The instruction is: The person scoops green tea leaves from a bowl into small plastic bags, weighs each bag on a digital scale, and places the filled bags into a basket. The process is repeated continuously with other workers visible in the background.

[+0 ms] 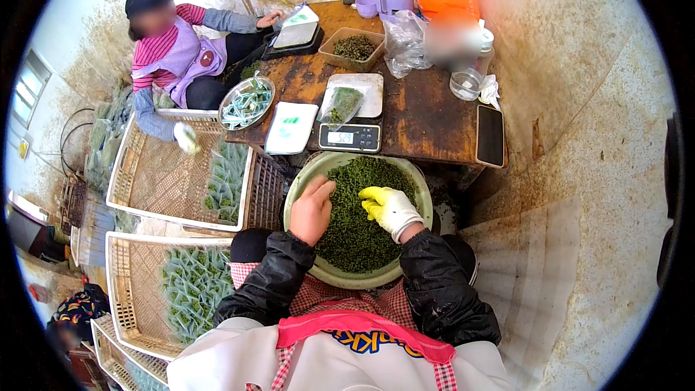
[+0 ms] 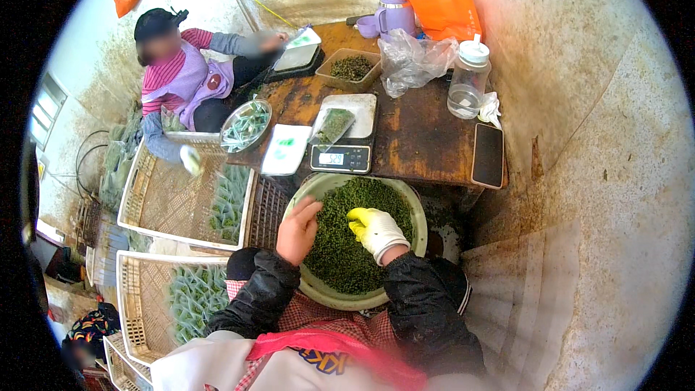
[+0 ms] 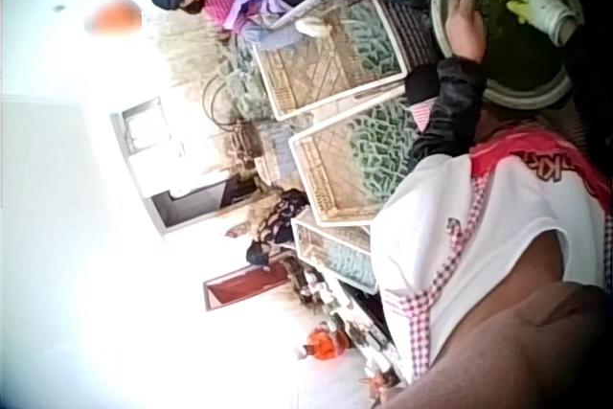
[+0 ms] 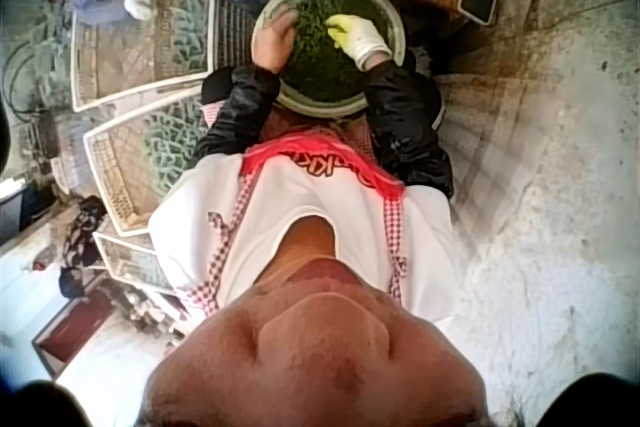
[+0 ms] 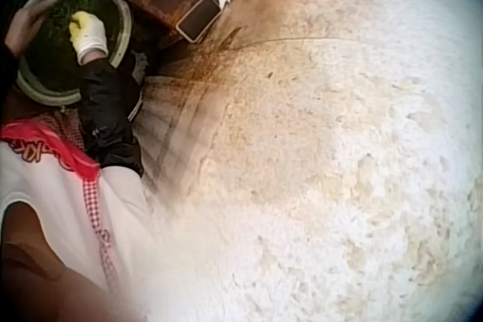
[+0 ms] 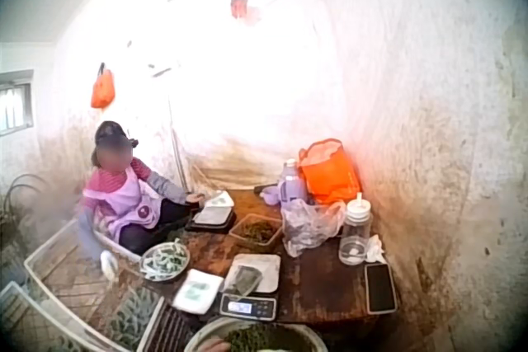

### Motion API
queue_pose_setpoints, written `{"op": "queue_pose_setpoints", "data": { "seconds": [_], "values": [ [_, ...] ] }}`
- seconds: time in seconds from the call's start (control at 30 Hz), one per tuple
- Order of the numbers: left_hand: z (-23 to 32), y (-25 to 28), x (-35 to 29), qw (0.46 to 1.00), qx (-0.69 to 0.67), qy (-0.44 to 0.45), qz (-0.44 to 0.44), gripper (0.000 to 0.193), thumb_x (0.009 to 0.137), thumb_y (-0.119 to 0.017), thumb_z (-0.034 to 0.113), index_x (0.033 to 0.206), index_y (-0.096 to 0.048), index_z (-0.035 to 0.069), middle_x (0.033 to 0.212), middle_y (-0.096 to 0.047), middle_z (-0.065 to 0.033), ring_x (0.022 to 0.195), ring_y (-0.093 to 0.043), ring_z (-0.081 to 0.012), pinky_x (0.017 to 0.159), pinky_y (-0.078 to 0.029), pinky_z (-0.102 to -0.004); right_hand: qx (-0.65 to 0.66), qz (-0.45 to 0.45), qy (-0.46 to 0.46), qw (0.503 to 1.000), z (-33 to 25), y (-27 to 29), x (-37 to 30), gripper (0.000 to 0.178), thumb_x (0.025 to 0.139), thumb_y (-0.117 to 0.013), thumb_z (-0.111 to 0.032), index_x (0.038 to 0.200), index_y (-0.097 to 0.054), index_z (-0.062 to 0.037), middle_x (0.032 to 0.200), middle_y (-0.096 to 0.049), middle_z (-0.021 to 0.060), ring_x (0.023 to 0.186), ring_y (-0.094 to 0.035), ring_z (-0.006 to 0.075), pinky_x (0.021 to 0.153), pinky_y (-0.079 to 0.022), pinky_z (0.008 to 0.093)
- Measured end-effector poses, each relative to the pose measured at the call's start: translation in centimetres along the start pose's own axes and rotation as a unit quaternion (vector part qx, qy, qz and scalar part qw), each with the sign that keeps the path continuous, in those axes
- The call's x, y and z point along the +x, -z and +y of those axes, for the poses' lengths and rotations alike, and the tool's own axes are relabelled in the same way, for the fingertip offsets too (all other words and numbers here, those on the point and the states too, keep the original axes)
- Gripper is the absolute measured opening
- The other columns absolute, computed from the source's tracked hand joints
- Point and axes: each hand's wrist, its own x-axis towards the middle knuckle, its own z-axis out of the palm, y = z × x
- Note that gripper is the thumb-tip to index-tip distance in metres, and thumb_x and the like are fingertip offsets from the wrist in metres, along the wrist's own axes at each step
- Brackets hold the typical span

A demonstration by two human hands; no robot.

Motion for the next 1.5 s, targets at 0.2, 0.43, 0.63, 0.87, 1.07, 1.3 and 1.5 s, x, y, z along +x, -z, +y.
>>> {"op": "queue_pose_setpoints", "data": {
  "seconds": [0.2, 0.43, 0.63, 0.87, 1.07, 1.3, 1.5],
  "values": [
    [-1.9, 0.8, 7.1, 0.963, 0.234, -0.118, 0.062, 0.033, 0.077, -0.060, 0.004, 0.109, -0.062, 0.011, 0.127, -0.049, -0.0174, 0.113, -0.051, -0.0332, 0.096, -0.037, -0.0456, -0.085, 0.001, 0.047, 0.995, -1.4, 0.9, -0.3, 0.029, 0.081, -0.068, -0.018, 0.109, -0.067, -0.0103, 0.109, -0.064, 0.0158, 0.098, -0.061, 0.0340, 0.087, -0.049, 0.0381],
    [-5.9, 0.3, 15.2, 0.903, 0.332, -0.272, 0.011, 0.020, 0.075, -0.055, 0.013, 0.094, -0.064, 0.013, 0.112, -0.055, -0.0079, 0.113, -0.048, -0.0273, 0.098, -0.033, -0.0457, -0.206, 0.054, 0.057, 0.975, -2.5, 0.9, -1.1, 0.037, 0.077, -0.068, -0.013, 0.115, -0.065, -0.0163, 0.128, -0.055, 0.0100, 0.115, -0.050, 0.0363, 0.096, -0.044, 0.0437],
    [-2.8, 2.0, 12.8, 0.915, 0.246, -0.321, 0.003, 0.013, 0.074, -0.056, 0.012, 0.086, -0.060, 0.009, 0.102, -0.060, -0.0048, 0.102, -0.055, -0.0233, 0.089, -0.040, -0.0389, -0.307, 0.250, 0.175, 0.901, -9.0, 3.3, -2.1, 0.048, 0.077, -0.059, -0.005, 0.121, -0.062, -0.0218, 0.135, -0.048, 0.0084, 0.121, -0.046, 0.0366, 0.096, -0.042, 0.0472],
    [2.6, 3.0, 1.3, 0.973, -0.026, -0.220, -0.056, 0.022, 0.074, -0.054, -0.004, 0.094, -0.060, 0.002, 0.096, -0.064, -0.0149, 0.083, -0.064, -0.0340, 0.071, -0.054, -0.0394, -0.305, 0.151, 0.016, 0.940, -10.5, 0.2, -3.4, 0.049, 0.085, -0.063, -0.032, 0.133, -0.052, -0.0311, 0.144, -0.033, 0.0236, 0.119, -0.041, 0.0430, 0.102, -0.038, 0.0458],
    [2.8, 3.6, -4.4, 0.979, -0.076, -0.169, -0.080, 0.026, 0.073, -0.056, -0.007, 0.096, -0.063, 0.002, 0.095, -0.064, -0.0170, 0.088, -0.063, -0.0360, 0.077, -0.053, -0.0392, -0.320, 0.020, -0.097, 0.942, -8.0, -3.2, -4.0, 0.053, 0.083, -0.062, -0.031, 0.135, -0.050, -0.0338, 0.148, -0.032, 0.0178, 0.123, -0.041, 0.0435, 0.107, -0.035, 0.0435],
    [2.8, 7.2, -5.1, 0.977, -0.179, -0.104, -0.050, 0.011, 0.080, -0.061, -0.002, 0.091, -0.061, 0.000, 0.093, -0.062, -0.0172, 0.088, -0.062, -0.0356, 0.076, -0.051, -0.0383, -0.417, 0.017, 0.055, 0.907, -12.3, -1.9, -6.3, 0.043, 0.074, -0.070, -0.017, 0.116, -0.065, -0.0255, 0.139, -0.046, 0.0136, 0.124, -0.043, 0.0406, 0.102, -0.038, 0.0426],
    [1.8, 9.9, -5.9, 0.986, -0.101, -0.130, -0.003, 0.012, 0.078, -0.062, 0.001, 0.090, -0.062, 0.002, 0.088, -0.061, -0.0128, 0.079, -0.063, -0.0323, 0.067, -0.052, -0.0373, -0.418, -0.104, 0.129, 0.893, -15.2, -1.1, -5.2, 0.019, 0.074, -0.066, -0.017, 0.093, -0.070, -0.0150, 0.103, -0.065, 0.0077, 0.096, -0.061, 0.0314, 0.080, -0.050, 0.0401]
  ]
}}
